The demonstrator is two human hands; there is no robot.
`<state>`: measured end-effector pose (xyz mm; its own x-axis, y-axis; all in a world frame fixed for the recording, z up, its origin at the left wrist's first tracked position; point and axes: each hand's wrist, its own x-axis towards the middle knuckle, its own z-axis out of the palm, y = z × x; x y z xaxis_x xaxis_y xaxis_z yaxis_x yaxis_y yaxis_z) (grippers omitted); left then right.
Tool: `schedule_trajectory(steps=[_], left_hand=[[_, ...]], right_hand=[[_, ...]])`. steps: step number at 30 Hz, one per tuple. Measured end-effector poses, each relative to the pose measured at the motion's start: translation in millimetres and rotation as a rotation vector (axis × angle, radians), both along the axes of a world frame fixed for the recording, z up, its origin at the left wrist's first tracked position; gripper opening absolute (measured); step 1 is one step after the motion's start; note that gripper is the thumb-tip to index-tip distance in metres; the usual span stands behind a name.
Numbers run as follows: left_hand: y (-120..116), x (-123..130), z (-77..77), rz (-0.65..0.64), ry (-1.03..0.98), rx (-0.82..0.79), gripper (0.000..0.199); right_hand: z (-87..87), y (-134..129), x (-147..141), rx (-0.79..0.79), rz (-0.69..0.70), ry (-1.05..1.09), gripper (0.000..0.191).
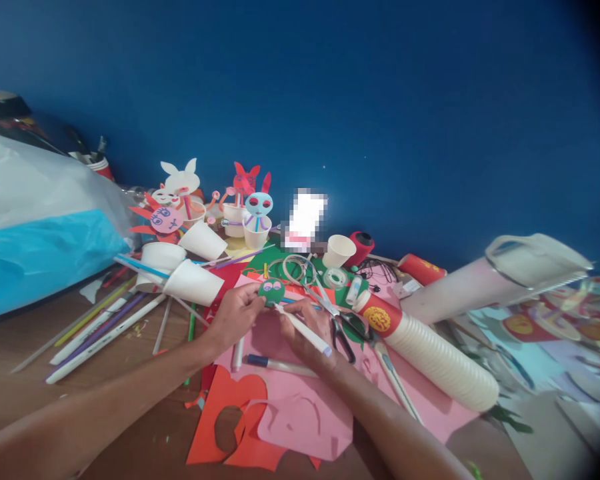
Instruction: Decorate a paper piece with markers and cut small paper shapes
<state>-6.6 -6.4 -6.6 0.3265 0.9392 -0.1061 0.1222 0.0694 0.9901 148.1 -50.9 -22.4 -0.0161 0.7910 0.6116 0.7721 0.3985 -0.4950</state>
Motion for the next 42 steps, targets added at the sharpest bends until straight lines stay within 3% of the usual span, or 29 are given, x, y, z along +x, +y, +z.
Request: schedule_trajectory(steps=[15, 26, 42], left_hand=[[0.7, 1.0, 1.9, -0.018, 0.010, 0.002, 0.008], [-0.7, 1.2, 1.3, -0.011, 0.026, 0.031, 0.009], [-0.7, 0.1, 3.4, -0.007, 0.018, 0.006, 0.009]], right_hand=[[3.7, -0.9, 0.1, 0.021, 0.109, 0.024, 0.007], [5.9, -1.2, -0.6, -0.039, 0.086, -0.010, 0.008], [-0.7, -1.5, -0.3, 0.013, 0.029, 0.027, 0.009]])
